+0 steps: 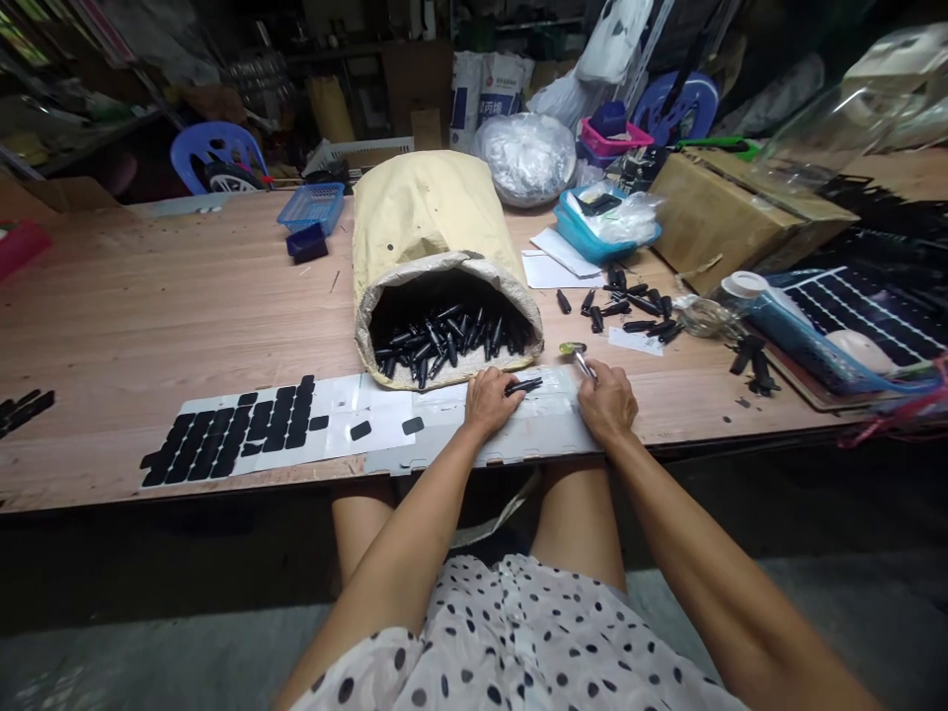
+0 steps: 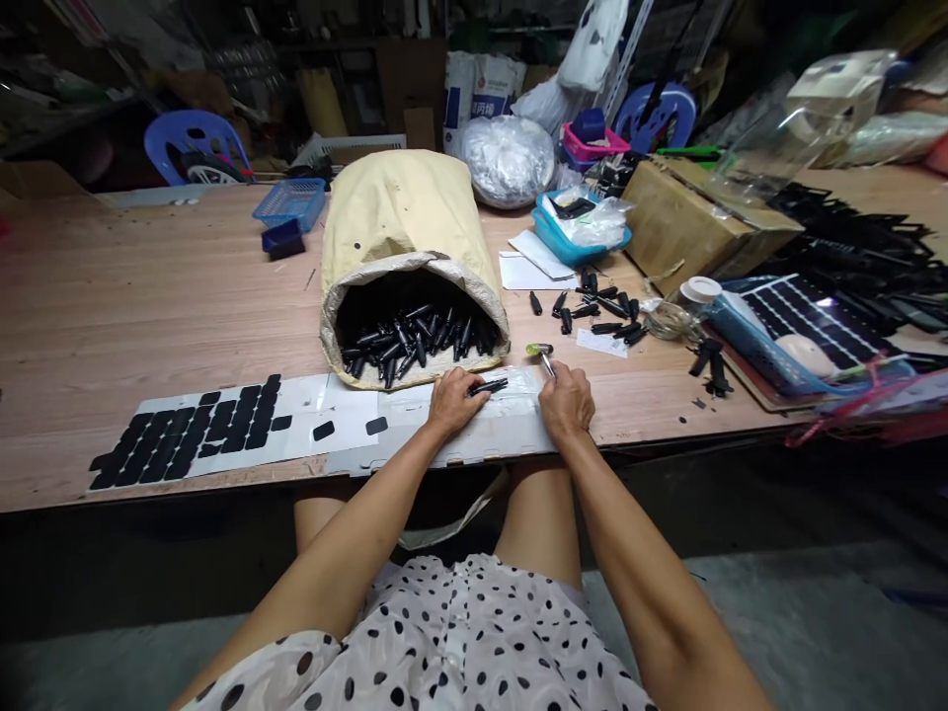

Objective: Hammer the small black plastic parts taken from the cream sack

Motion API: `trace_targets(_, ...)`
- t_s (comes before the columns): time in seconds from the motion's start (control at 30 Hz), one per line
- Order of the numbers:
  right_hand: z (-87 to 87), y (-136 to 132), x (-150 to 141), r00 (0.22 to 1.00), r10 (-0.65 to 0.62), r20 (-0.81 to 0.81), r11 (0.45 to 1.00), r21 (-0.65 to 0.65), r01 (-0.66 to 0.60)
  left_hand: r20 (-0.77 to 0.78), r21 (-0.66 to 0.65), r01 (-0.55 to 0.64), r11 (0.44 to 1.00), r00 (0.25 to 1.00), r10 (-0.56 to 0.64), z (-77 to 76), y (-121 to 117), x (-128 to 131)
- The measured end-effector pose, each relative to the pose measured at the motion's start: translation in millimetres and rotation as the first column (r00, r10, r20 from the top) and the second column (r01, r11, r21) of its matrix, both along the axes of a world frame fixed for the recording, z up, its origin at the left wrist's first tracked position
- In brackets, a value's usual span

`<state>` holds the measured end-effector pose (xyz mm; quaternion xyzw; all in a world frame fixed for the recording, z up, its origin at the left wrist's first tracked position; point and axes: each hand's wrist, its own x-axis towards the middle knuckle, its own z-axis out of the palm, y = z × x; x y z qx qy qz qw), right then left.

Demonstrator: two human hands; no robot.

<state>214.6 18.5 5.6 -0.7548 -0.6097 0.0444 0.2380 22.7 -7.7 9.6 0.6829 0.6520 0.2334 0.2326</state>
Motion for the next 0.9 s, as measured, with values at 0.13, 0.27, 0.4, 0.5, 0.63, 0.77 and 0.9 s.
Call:
trace_targets(0.13,-12.2,3,-4,0.995,-0.033,0.092,0.999,0.034,0.030,0.003,0.013,0.002,1.000,1.000,-0.002,-2.5,1,-1)
trace_targets(0.27,-14.0,1,-13,0.983,-0.029,0.183,0.998,0.062,0.017,0.067,0.002,-0.005,1.000,0.998,0.005,2.7,2,-3)
trace_targets(0.4,-9.9,1,-17,0.978,-0.025,0.206,1.000,0.021,0.021,0.299,0.041,0.082,0.996,0.950,-0.091,12.8,-35,-8)
trace_targets(0.5,-8.3,1,-17,0.979,-0.021,0.204,1.000,0.007,0.020,0.410,0.021,0.315,0.949,0.863,-0.296,3.8,-99,-14)
trace_targets(0.63,-8.1,0,-18,0.980,-0.015,0.197,1.000,0.001,0.015,0.485,-0.193,0.453,0.870,0.815,-0.317,-42.4,-175,-28)
trace_targets(0.77,-7.6,0,-19,0.977,-0.023,0.211,1.000,-0.016,0.027,0.312,-0.537,-0.007,0.844,0.928,0.206,-94.9,-177,-43)
trace_targets(0.9,-7.3,1,-20,0.973,-0.029,0.227,0.999,-0.024,0.035,0.107,-0.610,-0.125,0.783,0.965,0.238,-119.6,-131,-51)
